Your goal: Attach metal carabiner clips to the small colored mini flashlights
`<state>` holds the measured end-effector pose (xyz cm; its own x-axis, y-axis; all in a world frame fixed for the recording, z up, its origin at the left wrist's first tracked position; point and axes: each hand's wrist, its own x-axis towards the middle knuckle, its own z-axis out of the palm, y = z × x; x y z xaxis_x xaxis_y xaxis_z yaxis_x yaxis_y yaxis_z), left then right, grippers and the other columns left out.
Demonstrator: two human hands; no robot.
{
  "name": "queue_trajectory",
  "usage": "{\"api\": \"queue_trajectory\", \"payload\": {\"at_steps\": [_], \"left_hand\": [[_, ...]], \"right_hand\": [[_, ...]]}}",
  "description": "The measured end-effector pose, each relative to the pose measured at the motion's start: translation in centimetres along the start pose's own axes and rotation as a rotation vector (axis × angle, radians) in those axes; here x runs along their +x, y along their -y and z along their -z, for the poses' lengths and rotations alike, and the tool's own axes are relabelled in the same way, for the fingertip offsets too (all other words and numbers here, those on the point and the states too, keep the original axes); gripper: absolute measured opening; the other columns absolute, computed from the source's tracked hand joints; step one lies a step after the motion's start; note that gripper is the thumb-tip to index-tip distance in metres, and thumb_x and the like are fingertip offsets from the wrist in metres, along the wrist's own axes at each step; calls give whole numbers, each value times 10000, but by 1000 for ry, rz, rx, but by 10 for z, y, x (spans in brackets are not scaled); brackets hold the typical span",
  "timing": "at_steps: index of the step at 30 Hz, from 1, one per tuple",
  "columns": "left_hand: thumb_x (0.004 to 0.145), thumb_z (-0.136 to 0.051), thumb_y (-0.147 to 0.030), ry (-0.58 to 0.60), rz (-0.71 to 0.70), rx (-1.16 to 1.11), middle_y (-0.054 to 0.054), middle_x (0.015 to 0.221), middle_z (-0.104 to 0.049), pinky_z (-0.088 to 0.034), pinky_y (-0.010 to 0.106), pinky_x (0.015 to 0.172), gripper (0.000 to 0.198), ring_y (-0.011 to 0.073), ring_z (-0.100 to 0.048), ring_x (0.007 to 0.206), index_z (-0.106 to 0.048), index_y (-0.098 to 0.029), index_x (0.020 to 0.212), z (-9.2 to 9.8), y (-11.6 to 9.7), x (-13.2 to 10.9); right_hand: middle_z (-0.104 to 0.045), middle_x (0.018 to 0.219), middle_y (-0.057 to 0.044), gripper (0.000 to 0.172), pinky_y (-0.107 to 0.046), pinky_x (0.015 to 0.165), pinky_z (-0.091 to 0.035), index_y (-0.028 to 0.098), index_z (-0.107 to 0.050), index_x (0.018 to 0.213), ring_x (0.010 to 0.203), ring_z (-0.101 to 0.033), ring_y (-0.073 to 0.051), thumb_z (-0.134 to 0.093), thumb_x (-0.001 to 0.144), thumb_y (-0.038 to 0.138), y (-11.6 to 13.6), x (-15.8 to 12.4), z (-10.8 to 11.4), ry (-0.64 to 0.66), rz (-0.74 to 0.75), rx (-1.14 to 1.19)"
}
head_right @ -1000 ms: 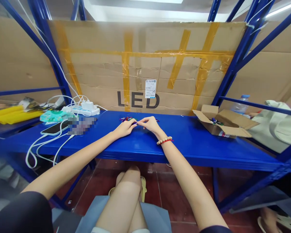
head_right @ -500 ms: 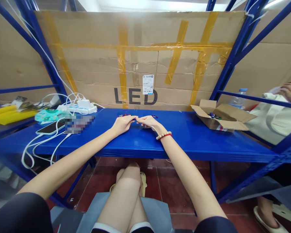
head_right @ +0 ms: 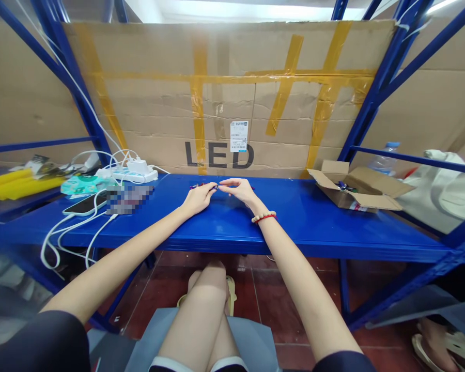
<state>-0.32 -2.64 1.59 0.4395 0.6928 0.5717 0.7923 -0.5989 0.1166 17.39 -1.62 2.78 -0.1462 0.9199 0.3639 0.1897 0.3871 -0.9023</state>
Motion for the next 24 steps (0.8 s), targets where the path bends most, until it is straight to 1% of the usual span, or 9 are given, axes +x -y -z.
{"api": "queue_trajectory", "payload": {"at_steps": [4, 7, 13, 21, 24], "left_hand": [[961, -345, -263, 55, 5, 0, 30, 1090, -675, -489, 239, 728, 258, 179, -640, 985, -543, -242, 1126, 0, 0, 0], [959, -350, -265, 68, -11, 0, 30, 1076, -678, -489, 238, 714, 254, 181, -647, 963, -543, -240, 1121, -1, 1, 0], [959, -350, -257, 38, -56, 0, 43, 1043, -685, -490, 253, 672, 240, 199, -657, 942, -545, -222, 1096, -1, 0, 0], [956, -363, -243, 62, -82, -14, 41, 1023, -689, -494, 247, 693, 215, 187, -655, 945, -545, -216, 1067, 3, -1, -1], [959, -359, -246, 60, -88, -22, 40, 1024, -688, -497, 247, 692, 214, 188, -653, 958, -544, -214, 1063, 3, -1, -1]], "right_hand": [[-709, 812, -77, 488, -242, 493, -434, 130, -743, 772, 517, -491, -78, -799, 466, 506, 0, 0, -2, 63, 109, -20], [-712, 807, -84, 476, -249, 498, -445, 131, -743, 759, 499, -491, -79, -785, 487, 520, 0, 0, -1, 48, 143, -57], [-715, 812, -90, 503, -255, 501, -454, 137, -747, 791, 487, -505, -87, -777, 487, 537, 0, 0, 3, 44, 138, -125], [-693, 709, -70, 466, -262, 492, -448, 131, -741, 741, 471, -496, -90, -786, 481, 514, 1, -1, 2, 40, 136, -129], [-691, 701, -64, 457, -261, 491, -447, 132, -740, 732, 465, -490, -85, -796, 467, 500, 3, -2, 2, 41, 127, -107]]}}
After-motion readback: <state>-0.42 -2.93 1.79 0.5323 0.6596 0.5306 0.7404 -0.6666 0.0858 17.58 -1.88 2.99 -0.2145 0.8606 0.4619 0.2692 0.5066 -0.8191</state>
